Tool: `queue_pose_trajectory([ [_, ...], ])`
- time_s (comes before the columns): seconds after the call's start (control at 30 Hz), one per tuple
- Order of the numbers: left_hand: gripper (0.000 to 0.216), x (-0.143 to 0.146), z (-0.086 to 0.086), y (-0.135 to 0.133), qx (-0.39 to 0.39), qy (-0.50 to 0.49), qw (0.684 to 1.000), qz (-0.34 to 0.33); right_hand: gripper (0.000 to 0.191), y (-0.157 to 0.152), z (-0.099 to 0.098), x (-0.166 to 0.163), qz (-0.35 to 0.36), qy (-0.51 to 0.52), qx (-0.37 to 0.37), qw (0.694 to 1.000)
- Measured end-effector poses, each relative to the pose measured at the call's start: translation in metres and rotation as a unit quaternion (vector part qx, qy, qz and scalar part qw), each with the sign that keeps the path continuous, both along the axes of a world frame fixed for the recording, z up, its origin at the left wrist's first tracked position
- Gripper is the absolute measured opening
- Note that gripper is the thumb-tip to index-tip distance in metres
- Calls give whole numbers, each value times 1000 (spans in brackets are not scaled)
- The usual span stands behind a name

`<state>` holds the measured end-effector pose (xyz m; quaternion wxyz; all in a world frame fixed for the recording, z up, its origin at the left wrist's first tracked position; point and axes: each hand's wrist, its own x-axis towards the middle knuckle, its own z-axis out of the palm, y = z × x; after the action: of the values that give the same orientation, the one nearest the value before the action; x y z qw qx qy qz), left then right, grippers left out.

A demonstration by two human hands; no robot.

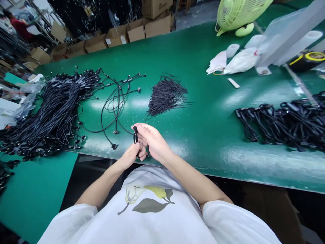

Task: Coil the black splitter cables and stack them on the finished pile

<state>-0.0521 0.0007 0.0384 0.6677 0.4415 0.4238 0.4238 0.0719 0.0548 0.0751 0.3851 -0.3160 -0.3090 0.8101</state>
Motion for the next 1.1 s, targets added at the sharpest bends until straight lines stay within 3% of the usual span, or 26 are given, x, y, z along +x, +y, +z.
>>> queue_pose_trajectory([
  [0.1,58,-8,-6,-4,5,69,994,-82,45,-15,-3,-5,16,-45,42,998],
  [0.17,58,-8,-9,-7,-10,64,992,-106,41,-18,-3,-7,7,-37,71,997],
  [0.27,55,0,-10,-12,-38,-10,995,-92,39,-10,-7,-8,-21,15,82,996],
  [0.4,51,16,-5,-16,-130,-121,982,-72,44,6,-16,-1,24,4,110,994],
  [0.6,45,26,2,-17,-165,-151,975,15,37,9,-22,7,9,-71,201,977],
  [0.73,42,20,5,-17,-168,-135,976,-27,26,9,-21,10,-12,-137,296,945],
  [0.8,41,13,4,-14,-130,-73,987,-55,23,10,-19,18,-26,-212,421,882],
  [0.93,41,-3,0,-5,-10,146,987,-62,24,7,-12,44,22,-347,697,627],
  [1.03,47,-11,0,2,15,239,966,-99,37,-1,-12,60,99,-388,783,476],
  [1.1,48,-12,3,4,7,237,961,-144,36,-6,-16,65,124,-427,811,381],
])
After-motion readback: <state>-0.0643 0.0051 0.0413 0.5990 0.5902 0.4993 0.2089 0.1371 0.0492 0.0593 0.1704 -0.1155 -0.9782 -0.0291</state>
